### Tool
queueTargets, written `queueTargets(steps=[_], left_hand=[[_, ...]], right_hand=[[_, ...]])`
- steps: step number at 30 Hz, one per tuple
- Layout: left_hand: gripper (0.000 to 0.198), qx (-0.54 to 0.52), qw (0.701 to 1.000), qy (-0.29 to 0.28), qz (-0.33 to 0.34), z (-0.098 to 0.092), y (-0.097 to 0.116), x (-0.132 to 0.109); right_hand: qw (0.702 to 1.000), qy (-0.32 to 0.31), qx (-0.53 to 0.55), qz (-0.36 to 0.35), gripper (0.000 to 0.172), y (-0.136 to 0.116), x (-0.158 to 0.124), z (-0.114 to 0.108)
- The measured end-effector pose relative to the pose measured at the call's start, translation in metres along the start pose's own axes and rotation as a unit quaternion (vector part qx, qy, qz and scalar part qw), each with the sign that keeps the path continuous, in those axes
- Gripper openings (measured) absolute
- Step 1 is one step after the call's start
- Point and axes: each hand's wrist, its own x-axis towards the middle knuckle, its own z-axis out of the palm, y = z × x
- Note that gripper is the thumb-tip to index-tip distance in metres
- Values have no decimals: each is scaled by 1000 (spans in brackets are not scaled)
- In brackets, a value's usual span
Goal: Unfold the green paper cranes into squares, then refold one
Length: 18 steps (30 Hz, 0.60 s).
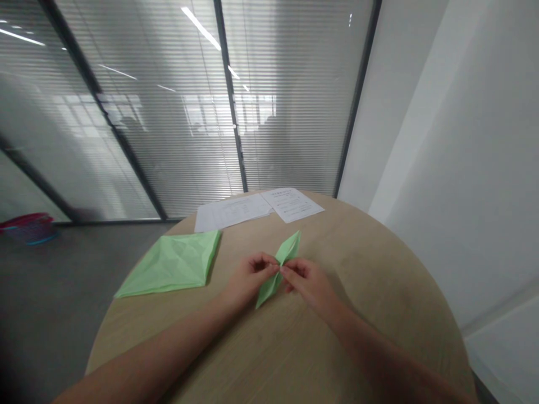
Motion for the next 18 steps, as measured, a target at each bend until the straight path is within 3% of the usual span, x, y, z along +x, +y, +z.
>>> queueTargets(steps=[7,12,18], left_hand=[[20,4,1000,10,8,2,0,-1],[27,-50,999,9,-4,2,-1,2],[44,-92,994,-24,-46,1,-2,2]], right_hand=[[999,-4,48,1,41,2,2,2],[997,21,75,-6,37,6,4,1],[990,68,123,17,56,3,5,0]])
